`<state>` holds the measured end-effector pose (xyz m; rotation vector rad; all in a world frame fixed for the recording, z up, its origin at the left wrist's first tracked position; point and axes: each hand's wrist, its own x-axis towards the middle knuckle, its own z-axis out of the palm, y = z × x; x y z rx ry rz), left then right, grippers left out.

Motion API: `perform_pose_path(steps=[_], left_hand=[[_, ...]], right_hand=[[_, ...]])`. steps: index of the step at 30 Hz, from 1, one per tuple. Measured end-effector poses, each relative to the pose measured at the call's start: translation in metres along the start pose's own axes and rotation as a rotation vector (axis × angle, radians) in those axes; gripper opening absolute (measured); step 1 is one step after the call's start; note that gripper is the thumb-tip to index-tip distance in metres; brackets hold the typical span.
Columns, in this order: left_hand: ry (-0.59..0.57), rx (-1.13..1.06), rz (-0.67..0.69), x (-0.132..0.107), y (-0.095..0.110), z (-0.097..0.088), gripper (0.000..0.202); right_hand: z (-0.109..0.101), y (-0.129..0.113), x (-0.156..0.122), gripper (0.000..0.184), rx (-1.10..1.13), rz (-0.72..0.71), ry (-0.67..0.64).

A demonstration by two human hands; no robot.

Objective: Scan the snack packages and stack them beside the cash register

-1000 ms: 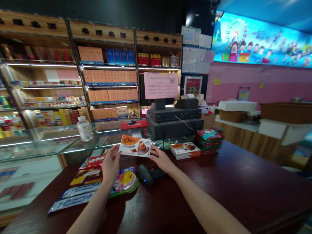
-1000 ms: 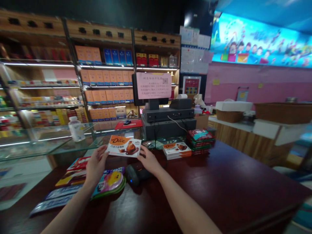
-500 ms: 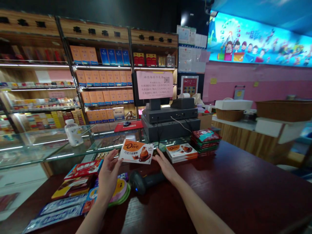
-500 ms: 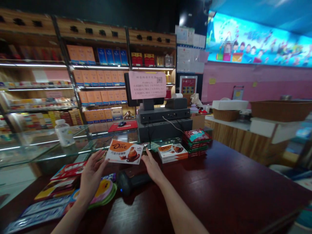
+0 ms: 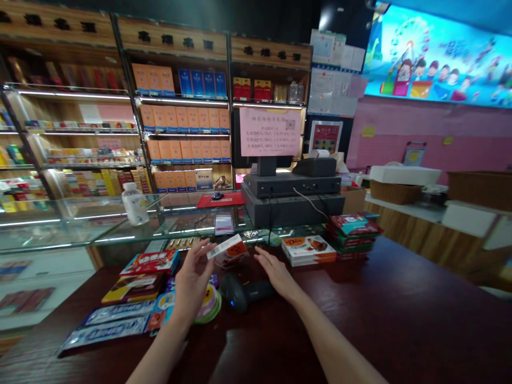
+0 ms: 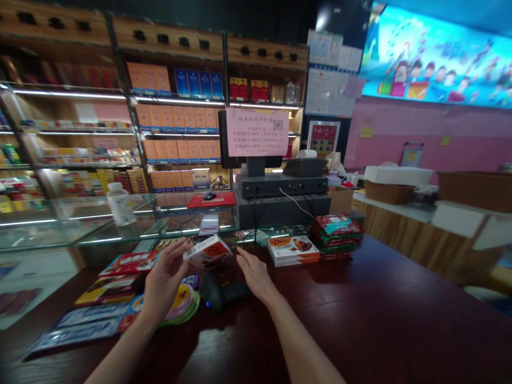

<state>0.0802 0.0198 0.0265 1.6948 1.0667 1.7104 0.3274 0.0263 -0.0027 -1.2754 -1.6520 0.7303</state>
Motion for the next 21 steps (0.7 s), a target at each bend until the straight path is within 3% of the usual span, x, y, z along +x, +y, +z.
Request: perform_pose_path(steps=[11,17,21], left_hand=[[-0.024,0.352,0.18,0.0,-0.003,-0.02,0.042],[-0.075,0.556,0.309,0.003,-0.014,-0.028,0.042],[-0.09,0.613,0.339,0.004,-0.016,-0.031,0.045]], right_hand=[[-0.008,-0.008,-0.009,0.051,-0.15,-0.041,-0.035],[-0.018,-0.021,-0.021,0.048,-0.256,-0.122,-0.143],[-0.025,-0.024,-0.026,0.051,-0.279,-0.104,-0.21]])
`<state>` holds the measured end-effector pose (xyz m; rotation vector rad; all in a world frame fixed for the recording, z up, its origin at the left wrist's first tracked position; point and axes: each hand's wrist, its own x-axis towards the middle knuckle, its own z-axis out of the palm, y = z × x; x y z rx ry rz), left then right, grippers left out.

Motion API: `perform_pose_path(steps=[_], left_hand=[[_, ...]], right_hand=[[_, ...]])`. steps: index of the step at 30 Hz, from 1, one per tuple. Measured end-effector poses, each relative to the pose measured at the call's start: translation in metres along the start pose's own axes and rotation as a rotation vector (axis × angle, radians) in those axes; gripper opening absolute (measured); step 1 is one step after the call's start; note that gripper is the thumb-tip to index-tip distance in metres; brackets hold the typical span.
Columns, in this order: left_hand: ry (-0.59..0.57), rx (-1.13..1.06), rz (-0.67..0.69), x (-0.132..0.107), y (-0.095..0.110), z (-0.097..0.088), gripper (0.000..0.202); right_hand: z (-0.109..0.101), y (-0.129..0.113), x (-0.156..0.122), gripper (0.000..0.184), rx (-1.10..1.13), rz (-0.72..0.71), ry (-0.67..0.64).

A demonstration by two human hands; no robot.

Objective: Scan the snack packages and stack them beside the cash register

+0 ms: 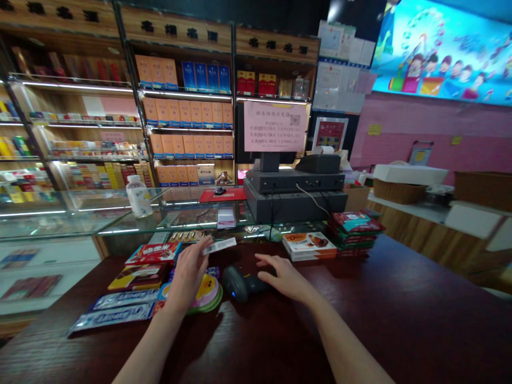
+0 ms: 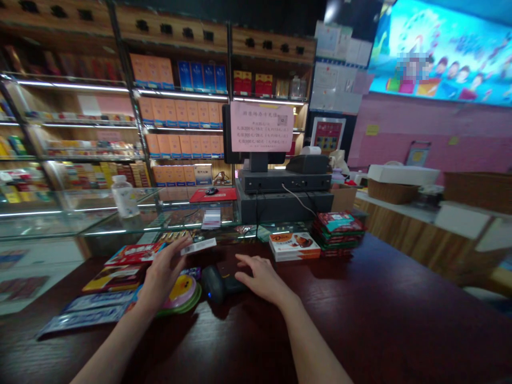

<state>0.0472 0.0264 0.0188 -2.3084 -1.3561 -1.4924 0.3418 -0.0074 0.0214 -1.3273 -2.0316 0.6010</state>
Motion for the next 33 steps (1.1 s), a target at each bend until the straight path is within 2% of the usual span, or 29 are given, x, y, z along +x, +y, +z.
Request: perform_pose_path(steps=[5,7,14,22,28,33], left_hand=[[-0.006,0.041,0.034,0.002,-0.006,-0.004,0.043],[0.003,0.062,0.044,0.002,-0.011,-0.005,0.042],[0.023,0.123,-0.002,0.001,-0.024,-0.009,0.044],[0.032,0.034,-0.102,-0.002,-0.017,-0.008,0.046],[0.018,-0.085,-0.169,-0.003,-0.013,-0.008,0.047],[-0.004,-0.101,-0.186,-0.003,-0.012,-0.008,0.049]], right_hand=[[0.001,0.006,-0.002,0.081,-0.055,-0.025,-0.131],[0.005,0.008,-0.001,0.086,-0.102,-0.058,-0.135],[0.019,0.004,0.001,0.083,-0.194,-0.17,-0.113],[0.016,0.001,0.0,0.068,-0.217,-0.176,-0.116],[0.005,-0.008,-0.003,0.069,-0.101,-0.172,-0.026],[-0.004,-0.012,-0.005,0.072,0.054,-0.159,0.023]])
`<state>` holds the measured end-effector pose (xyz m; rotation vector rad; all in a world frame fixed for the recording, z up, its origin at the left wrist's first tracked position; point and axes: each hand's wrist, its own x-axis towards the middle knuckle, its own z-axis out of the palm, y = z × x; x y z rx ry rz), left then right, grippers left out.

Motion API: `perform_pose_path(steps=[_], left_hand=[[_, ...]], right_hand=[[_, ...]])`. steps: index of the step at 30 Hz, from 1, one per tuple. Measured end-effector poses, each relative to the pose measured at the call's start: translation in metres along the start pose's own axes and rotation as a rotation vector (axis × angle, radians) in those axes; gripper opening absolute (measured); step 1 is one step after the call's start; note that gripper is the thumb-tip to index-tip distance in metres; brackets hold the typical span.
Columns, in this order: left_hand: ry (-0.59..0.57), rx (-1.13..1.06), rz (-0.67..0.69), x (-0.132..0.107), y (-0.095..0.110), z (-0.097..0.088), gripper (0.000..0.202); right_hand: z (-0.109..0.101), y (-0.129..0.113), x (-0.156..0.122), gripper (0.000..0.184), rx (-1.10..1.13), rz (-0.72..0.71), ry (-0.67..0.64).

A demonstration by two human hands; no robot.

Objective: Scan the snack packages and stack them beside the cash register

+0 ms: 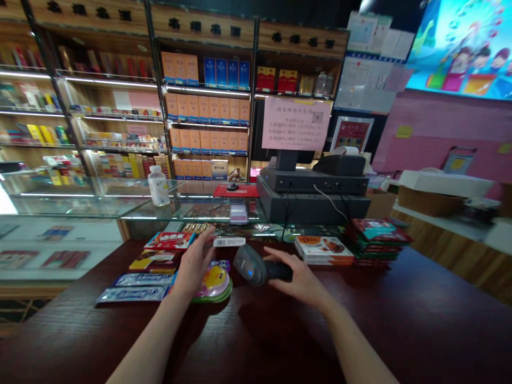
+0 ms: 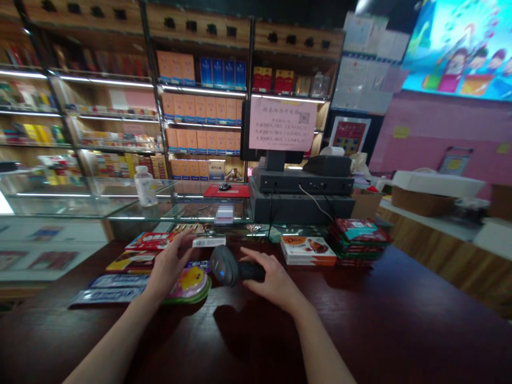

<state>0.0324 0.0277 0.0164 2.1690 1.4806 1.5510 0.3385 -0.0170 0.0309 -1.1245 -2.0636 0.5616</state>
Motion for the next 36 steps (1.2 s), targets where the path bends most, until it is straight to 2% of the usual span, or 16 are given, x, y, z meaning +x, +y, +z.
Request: perform_pose_path(steps=[5,11,16,23,29,36], left_hand=[[0.006,-0.014,0.031,0.0,-0.001,-0.001,0.052],[-0.058,0.054,0.07,0.0,0.001,-0.003,0.051],[-0.009,0.183,0.15,0.001,0.003,-0.005,0.054],[0.035,0.268,0.178,0.001,0.001,-0.005,0.055],[0.017,0.315,0.167,0.001,0.004,-0.007,0.051],[-0.001,0.337,0.214,0.0,0.004,-0.008,0.052]], right_hand=[[-0.004,-0.002,0.001,0.076,0.158,0.036,-0.027],[-0.01,-0.007,0.0,0.077,0.254,0.069,-0.055],[-0.01,-0.008,-0.001,0.078,0.249,0.091,-0.083],[-0.011,-0.007,-0.001,0.08,0.246,0.102,-0.097],[-0.01,-0.005,-0.001,0.08,0.227,0.059,-0.098],[-0.006,0.004,0.0,0.082,0.168,0.068,-0.183]])
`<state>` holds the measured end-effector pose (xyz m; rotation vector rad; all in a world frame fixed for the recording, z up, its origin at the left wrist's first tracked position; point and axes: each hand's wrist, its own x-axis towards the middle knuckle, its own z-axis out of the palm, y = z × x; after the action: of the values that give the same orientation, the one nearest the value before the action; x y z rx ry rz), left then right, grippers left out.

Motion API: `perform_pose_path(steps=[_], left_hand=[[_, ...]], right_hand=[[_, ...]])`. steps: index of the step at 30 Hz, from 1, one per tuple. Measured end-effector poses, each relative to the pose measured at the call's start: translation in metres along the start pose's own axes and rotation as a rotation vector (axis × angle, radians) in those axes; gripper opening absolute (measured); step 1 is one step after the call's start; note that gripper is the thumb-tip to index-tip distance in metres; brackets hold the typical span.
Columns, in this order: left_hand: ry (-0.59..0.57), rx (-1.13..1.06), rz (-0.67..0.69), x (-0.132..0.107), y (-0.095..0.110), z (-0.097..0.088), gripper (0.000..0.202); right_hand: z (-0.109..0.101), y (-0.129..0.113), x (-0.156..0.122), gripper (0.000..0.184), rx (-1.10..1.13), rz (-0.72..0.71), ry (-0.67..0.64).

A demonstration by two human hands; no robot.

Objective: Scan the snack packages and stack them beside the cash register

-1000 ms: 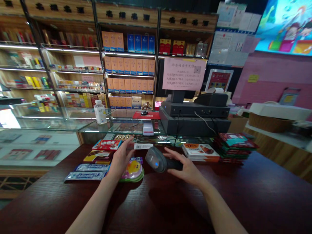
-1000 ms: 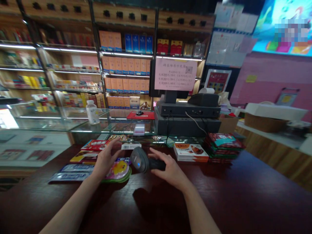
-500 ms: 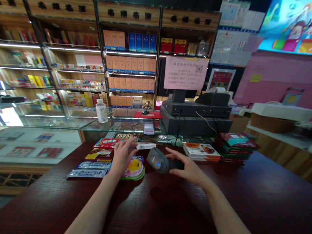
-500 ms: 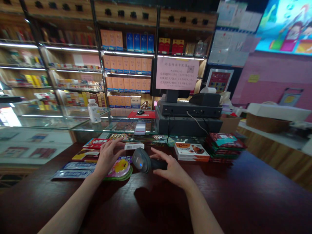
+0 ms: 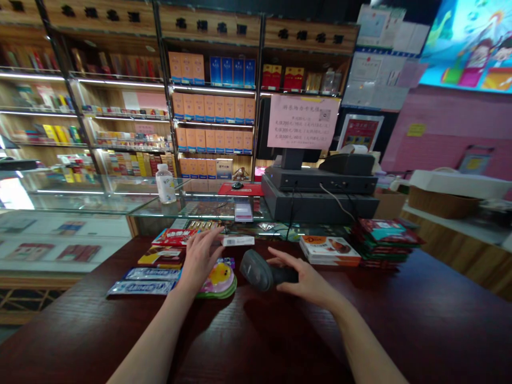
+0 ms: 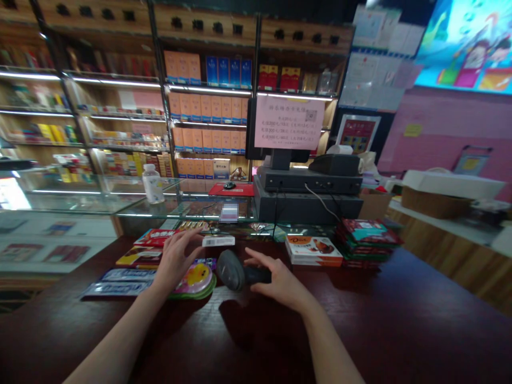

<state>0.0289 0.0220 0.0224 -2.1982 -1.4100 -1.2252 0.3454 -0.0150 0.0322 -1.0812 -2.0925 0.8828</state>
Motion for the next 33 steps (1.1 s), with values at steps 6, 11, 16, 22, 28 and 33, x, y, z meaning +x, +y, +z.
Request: perform_pose_path(steps=[6,11,16,22,28,33], left_hand=[[-0.001,0.055,0.047,-0.001,0.0,0.004,0.043],[0.013,0.081,0.073,-0.001,0.001,0.007,0.037],[0.03,0.082,0.072,0.0,0.001,0.009,0.031],[0.037,0.104,0.072,-0.001,-0.002,0.012,0.03],[0.023,0.12,0.049,-0.002,-0.001,0.007,0.03],[0.04,0.074,0.01,-0.001,0.001,0.001,0.03]], right_hand=[[0.009,0.001,0.003,0.08,-0.228,0.039,-0.045],[0.02,0.012,0.007,0.082,-0.273,-0.01,-0.059],[0.026,0.017,0.009,0.08,-0.301,-0.035,-0.042],[0.025,0.012,0.007,0.084,-0.338,-0.02,-0.059],[0.019,0.011,0.005,0.065,-0.241,-0.023,0.048],[0.017,0.021,0.008,0.05,-0.216,-0.057,0.195]])
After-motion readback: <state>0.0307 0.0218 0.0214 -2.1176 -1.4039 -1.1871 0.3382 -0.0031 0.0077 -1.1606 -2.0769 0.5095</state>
